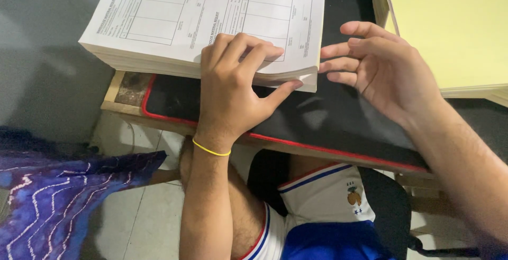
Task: Sorting and inspecting printed forms and yellow sheets on a desk
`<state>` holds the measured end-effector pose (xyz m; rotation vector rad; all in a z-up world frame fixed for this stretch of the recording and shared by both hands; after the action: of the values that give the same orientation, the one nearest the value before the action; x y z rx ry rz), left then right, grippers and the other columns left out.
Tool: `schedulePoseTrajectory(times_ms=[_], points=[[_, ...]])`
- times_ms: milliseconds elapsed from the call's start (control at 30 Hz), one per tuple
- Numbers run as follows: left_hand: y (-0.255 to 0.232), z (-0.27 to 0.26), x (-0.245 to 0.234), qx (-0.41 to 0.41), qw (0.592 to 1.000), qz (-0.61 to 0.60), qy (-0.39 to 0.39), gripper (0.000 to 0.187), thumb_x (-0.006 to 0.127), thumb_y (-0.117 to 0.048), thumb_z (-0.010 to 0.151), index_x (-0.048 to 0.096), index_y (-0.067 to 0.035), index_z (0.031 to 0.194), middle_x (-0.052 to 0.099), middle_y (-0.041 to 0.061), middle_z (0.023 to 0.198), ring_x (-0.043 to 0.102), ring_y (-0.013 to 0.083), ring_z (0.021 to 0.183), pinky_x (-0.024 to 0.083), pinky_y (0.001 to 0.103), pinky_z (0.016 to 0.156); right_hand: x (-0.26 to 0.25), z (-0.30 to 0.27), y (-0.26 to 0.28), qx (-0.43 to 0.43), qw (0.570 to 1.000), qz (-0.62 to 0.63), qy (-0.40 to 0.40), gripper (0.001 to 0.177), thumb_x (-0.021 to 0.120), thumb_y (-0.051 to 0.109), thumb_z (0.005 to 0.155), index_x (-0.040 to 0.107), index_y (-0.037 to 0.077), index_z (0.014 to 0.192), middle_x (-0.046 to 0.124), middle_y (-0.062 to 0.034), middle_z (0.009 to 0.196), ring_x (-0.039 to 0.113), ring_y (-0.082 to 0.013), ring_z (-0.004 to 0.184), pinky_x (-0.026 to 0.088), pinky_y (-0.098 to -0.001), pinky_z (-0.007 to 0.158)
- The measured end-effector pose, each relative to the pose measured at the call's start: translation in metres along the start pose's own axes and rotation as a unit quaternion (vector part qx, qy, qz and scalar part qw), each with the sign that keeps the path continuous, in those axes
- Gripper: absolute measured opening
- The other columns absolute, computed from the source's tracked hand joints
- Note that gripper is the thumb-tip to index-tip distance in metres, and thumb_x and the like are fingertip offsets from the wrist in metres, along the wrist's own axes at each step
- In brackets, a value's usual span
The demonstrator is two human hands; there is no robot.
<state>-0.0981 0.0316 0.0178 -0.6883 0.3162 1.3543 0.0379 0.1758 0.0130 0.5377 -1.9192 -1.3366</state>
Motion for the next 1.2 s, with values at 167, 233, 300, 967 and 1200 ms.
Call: schedulePoseTrajectory(times_ms=[167, 233, 300, 967, 1200], points=[[-0.002, 0.0, 0.002, -0.006, 1.0, 0.01, -0.016, 0.035, 0.077, -0.039, 0.072, 0.06, -0.011, 0.086, 0.054, 0.001, 0.086, 0.048, 0.0233, 0.082, 0.037, 0.037, 0.07, 0.002, -0.001, 0.001, 0.005, 0.999, 0.044, 0.003, 0.024, 0.045, 0.002, 0.078, 0.052, 0.005, 0.101, 0.063, -0.0219, 0.092, 0.065, -0.029, 0.08, 0.055, -0.0327, 0.074], [-0.002, -0.001, 0.004, -0.017, 0.999, 0.025, -0.019, 0.034, 0.077, -0.039, 0.073, 0.06, -0.012, 0.086, 0.054, -0.001, 0.086, 0.048, 0.0223, 0.081, 0.036, 0.037, 0.069, 0.002, -0.002, 0.001, -0.009, 1.0, 0.009, 0.002, 0.022, 0.047, 0.005, 0.081, 0.052, 0.007, 0.102, 0.061, -0.015, 0.097, 0.065, -0.0283, 0.081, 0.054, -0.0296, 0.07], [-0.001, -0.001, 0.005, -0.014, 0.999, 0.022, -0.021, 0.031, 0.073, -0.04, 0.077, 0.06, -0.012, 0.086, 0.054, -0.001, 0.085, 0.048, 0.0219, 0.08, 0.036, 0.036, 0.069, 0.001, -0.002, 0.002, -0.004, 1.0, 0.028, 0.003, 0.021, 0.048, 0.005, 0.08, 0.053, 0.007, 0.101, 0.061, -0.0145, 0.096, 0.065, -0.0303, 0.08, 0.054, -0.0297, 0.069], [-0.002, 0.004, 0.003, -0.038, 0.997, -0.005, -0.07, 0.022, 0.062, -0.036, 0.082, 0.061, -0.014, 0.079, 0.057, -0.001, 0.077, 0.052, 0.023, 0.071, 0.037, 0.036, 0.066, 0.036, -0.01, 0.015, 0.113, 0.992, 0.053, -0.018, 0.027, 0.042, 0.003, 0.08, 0.046, -0.002, 0.107, 0.059, -0.0283, 0.097, 0.06, -0.0376, 0.092, 0.048, -0.0353, 0.088], [-0.004, 0.004, 0.0, -0.035, 0.995, 0.004, -0.09, 0.02, 0.064, -0.033, 0.078, 0.059, -0.014, 0.078, 0.058, -0.003, 0.076, 0.051, 0.0215, 0.07, 0.037, 0.034, 0.067, 0.028, 0.003, 0.016, 0.125, 0.991, -0.036, 0.021, 0.023, 0.043, 0.015, 0.087, 0.053, 0.001, 0.102, 0.063, -0.0176, 0.09, 0.062, -0.0321, 0.082, 0.049, -0.0331, 0.076]])
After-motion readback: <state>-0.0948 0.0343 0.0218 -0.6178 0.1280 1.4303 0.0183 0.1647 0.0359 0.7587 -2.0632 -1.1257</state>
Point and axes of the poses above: each hand's wrist, its own z-axis towards the middle knuckle, its own x-axis out of the palm, y = z × x, the point moved 3 cm from there along z, towards the middle knuckle
